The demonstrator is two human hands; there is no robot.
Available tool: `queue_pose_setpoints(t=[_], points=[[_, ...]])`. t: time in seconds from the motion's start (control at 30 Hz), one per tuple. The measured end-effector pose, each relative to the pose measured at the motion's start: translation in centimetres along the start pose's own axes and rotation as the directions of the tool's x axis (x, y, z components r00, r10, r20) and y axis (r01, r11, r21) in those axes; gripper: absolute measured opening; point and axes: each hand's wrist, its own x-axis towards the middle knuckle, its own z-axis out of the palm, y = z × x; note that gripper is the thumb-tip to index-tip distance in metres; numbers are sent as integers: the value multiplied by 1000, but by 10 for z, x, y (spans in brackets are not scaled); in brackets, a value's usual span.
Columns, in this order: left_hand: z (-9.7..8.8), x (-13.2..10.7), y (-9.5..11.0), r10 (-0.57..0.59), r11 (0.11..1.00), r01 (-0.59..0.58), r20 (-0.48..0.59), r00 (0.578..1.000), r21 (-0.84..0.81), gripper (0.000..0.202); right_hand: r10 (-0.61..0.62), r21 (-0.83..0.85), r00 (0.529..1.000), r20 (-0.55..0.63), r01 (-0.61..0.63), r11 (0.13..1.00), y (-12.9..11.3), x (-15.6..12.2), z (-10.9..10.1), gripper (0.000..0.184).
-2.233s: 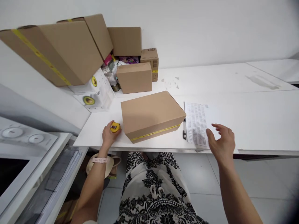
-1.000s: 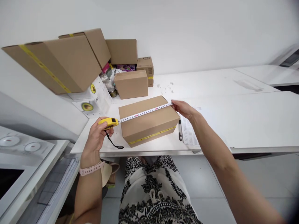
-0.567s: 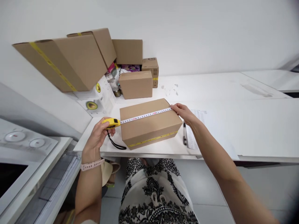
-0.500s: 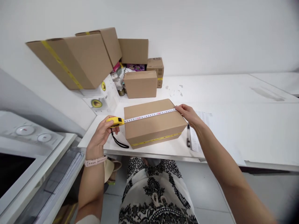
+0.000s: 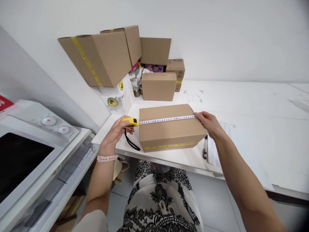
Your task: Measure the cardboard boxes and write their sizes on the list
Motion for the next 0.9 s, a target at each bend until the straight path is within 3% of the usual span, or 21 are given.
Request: queue_pose_setpoints(t=[0.17,0.3,0.4,0.5,0.6,0.67,0.73,0.8,0.9], points=[[17,-16,8,135,991,-133,-81,988,26,40,-48,-53,999,2,48,997,2,1,-3,43],[42,-47,29,279,949,-267,-51,959,167,41,-108,-89,994,0,108,990,2,-3,-6,43],[62,-72,33,335,916,-317,-34,942,244,38,-147,-36,989,4,147,988,-6,-10,-14,44],[85,-99,13,234,958,-237,41,971,163,42,-242,24,970,18,242,970,-30,-15,-24,41],[115,-121,-18,-5,1000,9,183,983,-24,54,-362,-3,924,125,365,931,-66,-15,-22,32],[139,-129,-33,-105,989,128,267,958,-70,79,-411,-43,871,270,437,898,-88,-6,-6,27],[163,-130,-37,-109,988,135,273,956,-80,97,-415,-56,802,429,482,874,-102,10,21,24],[182,-124,-33,-93,990,115,245,965,-76,90,-395,-32,742,542,488,872,-107,30,53,23],[198,-109,-21,-125,981,148,175,977,-127,68,-350,-54,728,589,467,883,-103,53,91,23]])
